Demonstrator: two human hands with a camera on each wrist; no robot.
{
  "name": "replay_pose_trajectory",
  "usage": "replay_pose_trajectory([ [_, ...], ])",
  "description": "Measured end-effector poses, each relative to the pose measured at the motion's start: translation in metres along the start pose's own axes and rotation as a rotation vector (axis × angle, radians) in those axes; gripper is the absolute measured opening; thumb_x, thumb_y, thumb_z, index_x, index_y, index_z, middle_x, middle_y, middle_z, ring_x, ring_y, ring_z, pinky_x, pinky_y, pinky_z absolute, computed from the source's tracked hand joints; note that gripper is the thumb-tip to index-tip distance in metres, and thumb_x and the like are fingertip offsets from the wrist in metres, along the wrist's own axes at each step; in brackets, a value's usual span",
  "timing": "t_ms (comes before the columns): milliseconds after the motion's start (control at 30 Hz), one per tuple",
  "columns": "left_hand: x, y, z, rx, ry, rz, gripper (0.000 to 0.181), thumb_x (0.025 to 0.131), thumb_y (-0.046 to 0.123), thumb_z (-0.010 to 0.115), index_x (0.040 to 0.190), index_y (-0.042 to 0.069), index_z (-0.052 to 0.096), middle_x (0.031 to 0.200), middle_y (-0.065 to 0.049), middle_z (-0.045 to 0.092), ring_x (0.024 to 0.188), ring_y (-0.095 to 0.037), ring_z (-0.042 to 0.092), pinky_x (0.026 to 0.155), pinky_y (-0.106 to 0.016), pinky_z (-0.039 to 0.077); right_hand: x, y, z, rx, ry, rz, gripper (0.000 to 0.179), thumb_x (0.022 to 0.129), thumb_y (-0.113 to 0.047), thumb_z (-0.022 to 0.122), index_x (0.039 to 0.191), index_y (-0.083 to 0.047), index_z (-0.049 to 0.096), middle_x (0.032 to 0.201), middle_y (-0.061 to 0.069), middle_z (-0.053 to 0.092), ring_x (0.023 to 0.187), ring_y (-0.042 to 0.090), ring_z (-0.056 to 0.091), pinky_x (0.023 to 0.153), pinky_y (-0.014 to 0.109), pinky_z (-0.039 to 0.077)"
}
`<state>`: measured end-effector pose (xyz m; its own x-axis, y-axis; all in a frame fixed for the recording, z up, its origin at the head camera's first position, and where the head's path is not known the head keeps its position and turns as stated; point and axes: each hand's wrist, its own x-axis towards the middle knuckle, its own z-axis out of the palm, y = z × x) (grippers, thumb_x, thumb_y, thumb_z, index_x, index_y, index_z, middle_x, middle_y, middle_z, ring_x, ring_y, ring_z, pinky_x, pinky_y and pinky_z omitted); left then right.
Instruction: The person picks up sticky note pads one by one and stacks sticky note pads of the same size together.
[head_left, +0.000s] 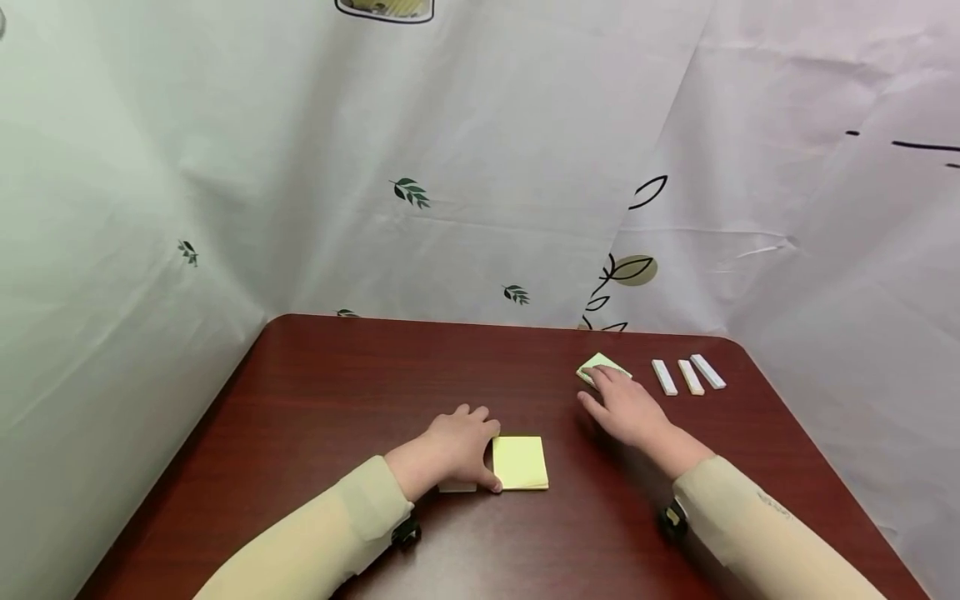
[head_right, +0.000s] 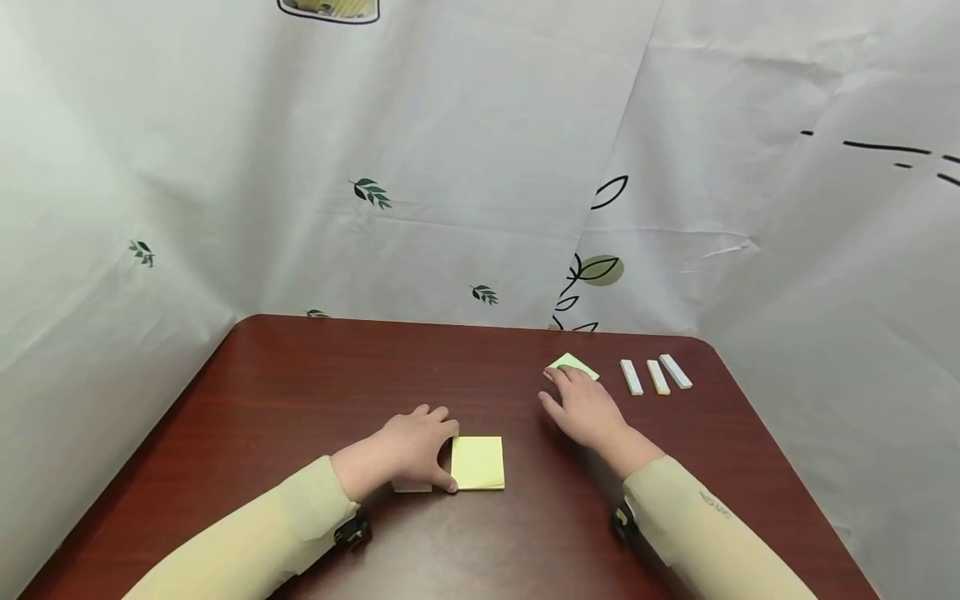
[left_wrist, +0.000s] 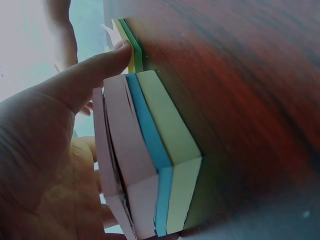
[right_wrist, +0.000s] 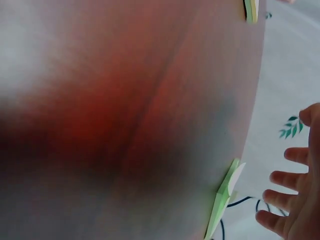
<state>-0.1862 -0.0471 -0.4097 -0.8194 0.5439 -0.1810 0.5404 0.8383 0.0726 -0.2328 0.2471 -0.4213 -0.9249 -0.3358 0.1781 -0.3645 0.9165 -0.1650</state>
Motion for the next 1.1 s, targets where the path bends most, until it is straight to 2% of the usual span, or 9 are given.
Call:
replay_pose_trajectory([
  [133, -0.001, 0.000, -0.001, -0.010, -0.005, -0.004, 0.070, 0.067, 0.067, 0.080, 0.117, 0.022, 0.063, 0.110, 0.002, 0.054, 0.096, -0.021, 0.050, 0.070, -0.041, 0.051, 0.019, 0.008, 0.003, 0.034, -0.025, 0.090, 0.048, 0.100, -0.032, 0.052, 0.137, -0.001, 0.051, 0.137, 0.023, 0.051, 0.124, 0.041, 0.049, 0.096, 0.059, 0.043],
  [300, 0.000, 0.001, -0.001, -0.001, -0.007, -0.006, 0.069, 0.067, 0.067, 0.080, 0.116, 0.022, 0.063, 0.109, 0.002, 0.053, 0.096, -0.021, 0.050, 0.070, -0.040, 0.051, 0.038, 0.022, 0.006, 0.080, -0.080, 0.210, 0.054, 0.099, -0.032, 0.052, 0.139, 0.004, 0.046, 0.138, 0.029, 0.047, 0.124, 0.045, 0.047, 0.096, 0.060, 0.042],
  [567, -0.002, 0.001, -0.002, 0.005, -0.015, -0.011, 0.070, 0.067, 0.068, 0.079, 0.117, 0.022, 0.063, 0.110, 0.002, 0.054, 0.097, -0.022, 0.051, 0.071, -0.039, 0.051, 0.054, 0.036, 0.009, 0.169, -0.156, 0.366, 0.063, 0.098, -0.035, 0.050, 0.143, 0.008, 0.039, 0.136, 0.032, 0.044, 0.118, 0.045, 0.046, 0.093, 0.059, 0.041],
  [833, 0.001, 0.002, -0.001, 0.006, -0.012, -0.012, 0.069, 0.067, 0.068, 0.080, 0.116, 0.022, 0.063, 0.109, 0.002, 0.053, 0.097, -0.022, 0.050, 0.071, -0.039, 0.050, 0.054, 0.040, 0.010, 0.128, -0.207, 0.428, 0.066, 0.091, -0.042, 0.056, 0.128, 0.012, 0.047, 0.123, 0.031, 0.047, 0.106, 0.043, 0.047, 0.085, 0.058, 0.042],
  [1100, 0.001, 0.002, -0.001, -0.010, -0.020, -0.013, 0.066, 0.068, 0.068, 0.080, 0.114, 0.023, 0.063, 0.107, 0.002, 0.052, 0.093, -0.020, 0.048, 0.068, -0.037, 0.049, 0.059, 0.048, 0.009, 0.078, -0.293, 0.406, 0.075, 0.094, -0.049, 0.058, 0.129, 0.017, 0.047, 0.124, 0.034, 0.045, 0.112, 0.047, 0.044, 0.092, 0.057, 0.041],
])
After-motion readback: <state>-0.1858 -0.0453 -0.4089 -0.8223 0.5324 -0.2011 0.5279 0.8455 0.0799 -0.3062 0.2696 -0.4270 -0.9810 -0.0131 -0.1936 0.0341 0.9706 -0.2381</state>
